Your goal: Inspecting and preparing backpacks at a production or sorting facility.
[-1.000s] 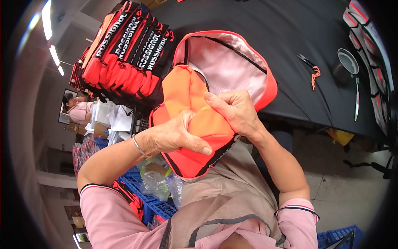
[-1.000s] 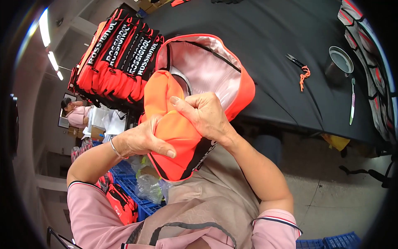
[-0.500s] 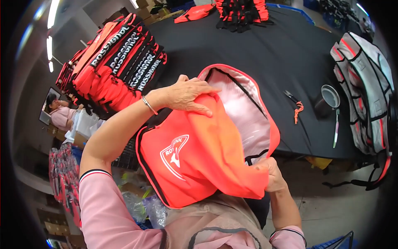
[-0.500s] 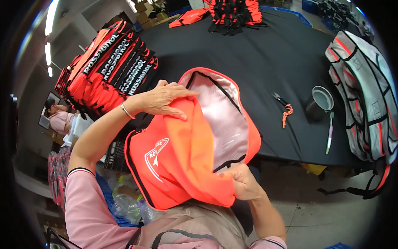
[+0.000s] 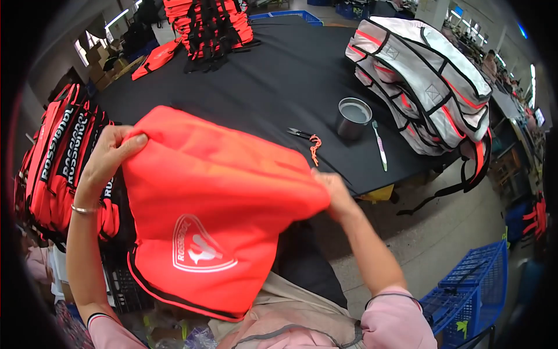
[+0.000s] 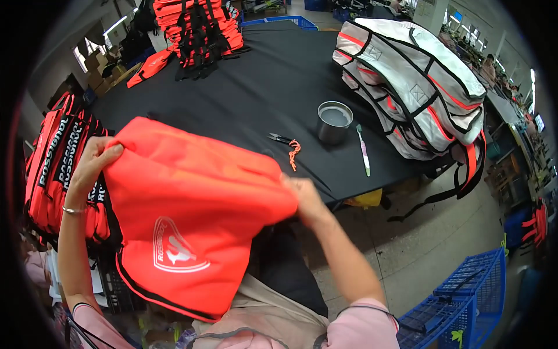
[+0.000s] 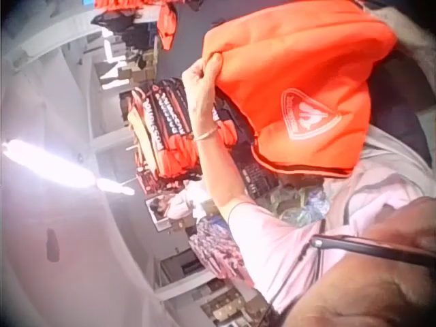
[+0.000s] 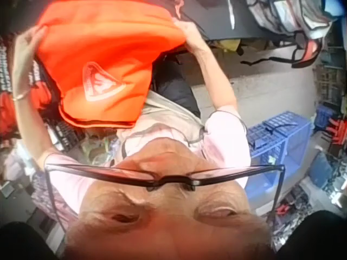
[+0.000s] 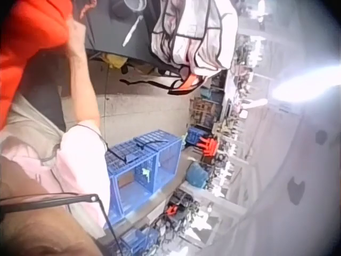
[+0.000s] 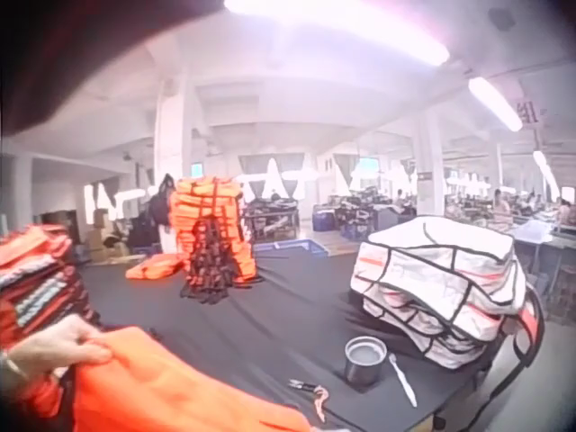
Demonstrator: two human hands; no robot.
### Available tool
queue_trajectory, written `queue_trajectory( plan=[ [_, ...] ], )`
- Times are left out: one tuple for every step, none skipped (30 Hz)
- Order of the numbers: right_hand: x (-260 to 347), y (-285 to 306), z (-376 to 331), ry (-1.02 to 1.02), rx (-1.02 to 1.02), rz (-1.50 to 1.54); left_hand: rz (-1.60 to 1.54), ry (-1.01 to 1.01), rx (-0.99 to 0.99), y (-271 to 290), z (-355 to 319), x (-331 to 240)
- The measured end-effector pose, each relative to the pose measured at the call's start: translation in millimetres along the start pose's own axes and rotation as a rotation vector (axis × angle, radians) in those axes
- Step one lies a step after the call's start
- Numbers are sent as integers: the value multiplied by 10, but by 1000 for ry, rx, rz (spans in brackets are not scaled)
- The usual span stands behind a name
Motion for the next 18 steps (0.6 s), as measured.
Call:
queue_trajectory(
  plan=[
    [296, -90, 87, 19, -108, -94, 12, -54, -71, -16, -77, -123],
    [476, 148, 209, 294, -156, -400, 3, -163, -162, -131, -83, -293],
    [937, -64, 162, 468, -335, -680, 48, -226, -196, -203, -123, -382],
    [1222, -87, 157, 565, -355, -675, 100, -182, -141, -304, -131, -439],
    [1505, -283, 90, 659, -325, -555, 181, -178, -97, -402, -164, -508],
    [1735, -622, -41, 660, -240, -626, 243, -251, -70, -507, -195, -553],
    [1753, -938, -53, 734, -126, -655, 258, -238, -46, -644, -197, -670],
    [1766, -1313, -120, 715, 16, -842, 378, -278, -36, -703, -215, -684],
    [1664, -1544, -117, 853, 37, -1028, 452, -400, -38, -735, -233, -723],
    [1626, -1671, -102, 685, 62, -1082, 481, -436, -41, -732, -269, -748],
    [1612, -1750, -109, 516, 85, -1134, 509, -473, -41, -710, -313, -773],
    [1634, -1771, -152, 525, 104, -1131, 517, -459, -55, -642, -363, -783],
    [1685, -1733, -221, 616, 112, -1077, 254, -322, 129, -598, -396, -771],
    [1745, -1700, -291, 705, 119, -1020, -14, -185, 305, -562, -441, -769],
    [1791, -1697, -338, 711, 132, -1015, -350, 111, 388, -510, -475, -710],
    [1845, -1712, -399, 596, 220, -947, -421, 84, 394, -493, -515, -703],
    [1866, -1740, -440, 481, 306, -879, -492, 54, 399, -509, -540, -666],
    [1886, -1782, -456, 551, 292, -962, -603, 42, 380, -577, -549, -600]
  ],
)
Point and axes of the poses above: each hand's wrist, its own z-axis towards the middle knuckle, its own y-axis out of the back of the hand, x = y × z, the point moved 3 cm from there along z, towards the middle knuckle
